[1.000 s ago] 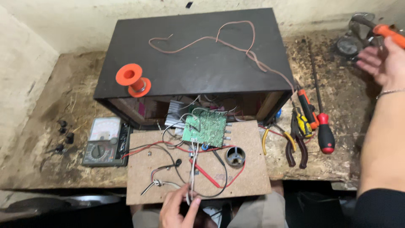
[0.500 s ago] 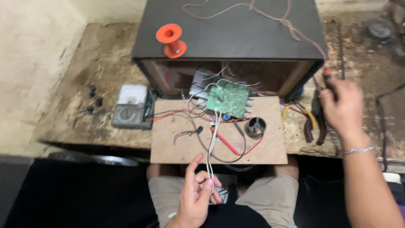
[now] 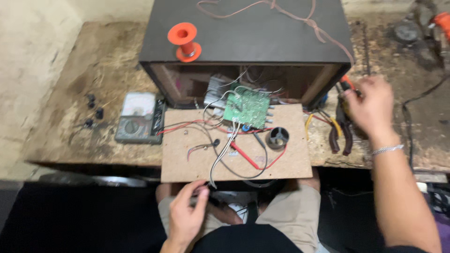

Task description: The person solders wires to a green circuit board using a soldering iron and solder wire. They then use a multimeter to test the connections and a blue air blower to cool the board. Finally, they attach a small black component to the wires.

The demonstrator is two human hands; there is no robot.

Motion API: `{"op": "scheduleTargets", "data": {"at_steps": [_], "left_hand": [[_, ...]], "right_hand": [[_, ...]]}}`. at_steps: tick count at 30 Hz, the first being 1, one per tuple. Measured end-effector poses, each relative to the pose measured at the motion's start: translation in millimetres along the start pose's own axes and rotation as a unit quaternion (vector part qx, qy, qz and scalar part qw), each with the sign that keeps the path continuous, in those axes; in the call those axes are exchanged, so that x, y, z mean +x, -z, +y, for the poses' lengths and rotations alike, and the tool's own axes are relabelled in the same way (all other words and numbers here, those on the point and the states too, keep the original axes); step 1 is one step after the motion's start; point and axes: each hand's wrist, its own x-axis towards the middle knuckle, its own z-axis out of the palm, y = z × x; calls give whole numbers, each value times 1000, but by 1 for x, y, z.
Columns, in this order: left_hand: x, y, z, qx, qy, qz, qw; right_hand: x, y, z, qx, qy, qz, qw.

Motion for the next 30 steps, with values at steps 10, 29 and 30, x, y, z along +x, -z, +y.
{"op": "scheduleTargets", "data": {"at_steps": [10,29,30], "left_hand": [[113,-12,22,-39,-90,155,983],[188,-38,22,87,-13,-85,993],[188,-43,12,79,-69,-79,991]], "right_hand": [[-39,8,-85,-61,-43,-108,991],[39,-54,-34,-25,-221,-159,962],[34,-60,-25,-50,-188,-141,971]]}}
